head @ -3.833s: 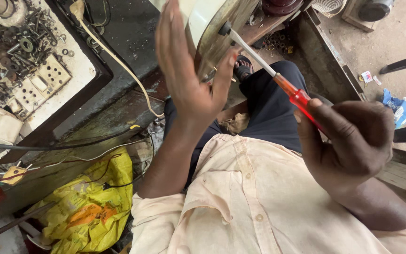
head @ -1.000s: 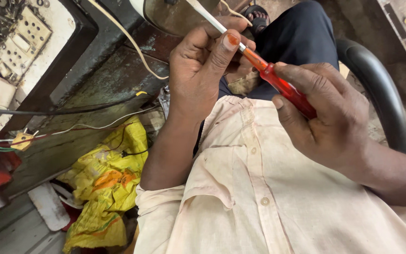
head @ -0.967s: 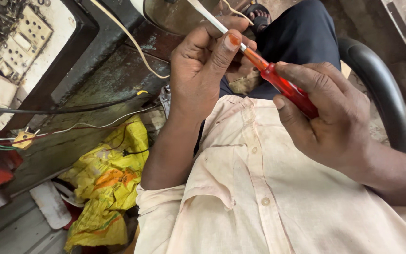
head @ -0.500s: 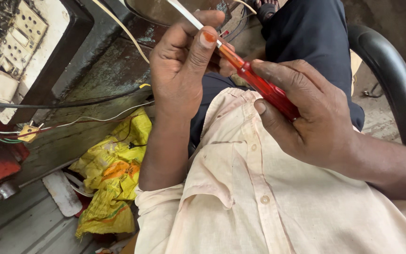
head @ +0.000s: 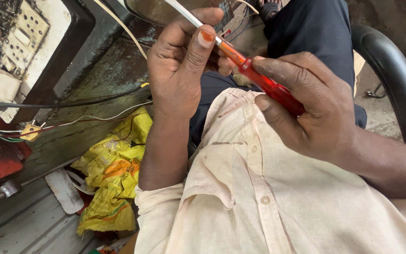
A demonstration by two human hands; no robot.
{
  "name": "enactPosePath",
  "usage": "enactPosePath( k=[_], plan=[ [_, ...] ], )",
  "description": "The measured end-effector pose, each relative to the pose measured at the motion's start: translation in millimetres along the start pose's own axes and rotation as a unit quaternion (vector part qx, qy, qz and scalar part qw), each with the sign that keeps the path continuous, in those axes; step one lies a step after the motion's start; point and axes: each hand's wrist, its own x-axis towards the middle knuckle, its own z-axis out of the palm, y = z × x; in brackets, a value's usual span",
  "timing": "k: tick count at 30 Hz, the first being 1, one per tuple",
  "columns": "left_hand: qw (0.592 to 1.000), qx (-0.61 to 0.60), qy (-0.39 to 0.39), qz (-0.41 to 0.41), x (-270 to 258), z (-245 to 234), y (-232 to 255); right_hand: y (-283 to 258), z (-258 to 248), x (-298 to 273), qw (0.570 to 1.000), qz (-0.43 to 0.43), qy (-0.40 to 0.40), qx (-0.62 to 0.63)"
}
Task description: The person tests a table fan by turning it on and off, then uses a screwdriver to remove the base cover and access the internal wiring. They manipulate wires and components inside the base while the fan remains on the workbench.
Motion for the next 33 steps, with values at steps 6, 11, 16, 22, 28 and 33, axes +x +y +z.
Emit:
enactPosePath(
  k=[6,11,16,22,28,33],
  plan=[
    [0.974,0.177,0.100,0.098,-12,3,-1,12,5,-3,0.999,-0.017,0.029,-0.004],
    [0.799,0.493,0.195,0.285,-12,-11,6,15,9,-6,0.999,-0.024,0.043,-0.023],
    [0.868,0.404,0.146,0.249,-6,-21,0,7,12,-3,0.992,-0.035,0.056,-0.112],
    [0.899,0.344,0.152,0.224,-9,-20,-7,3,16,2,0.988,-0.070,0.064,-0.126],
    [0.907,0.324,0.135,0.232,-9,-21,-9,3,5,7,0.985,-0.022,0.015,-0.171],
    [0.897,0.346,0.141,0.236,-9,-24,-9,-3,4,14,0.950,-0.103,0.065,-0.288]
  ],
)
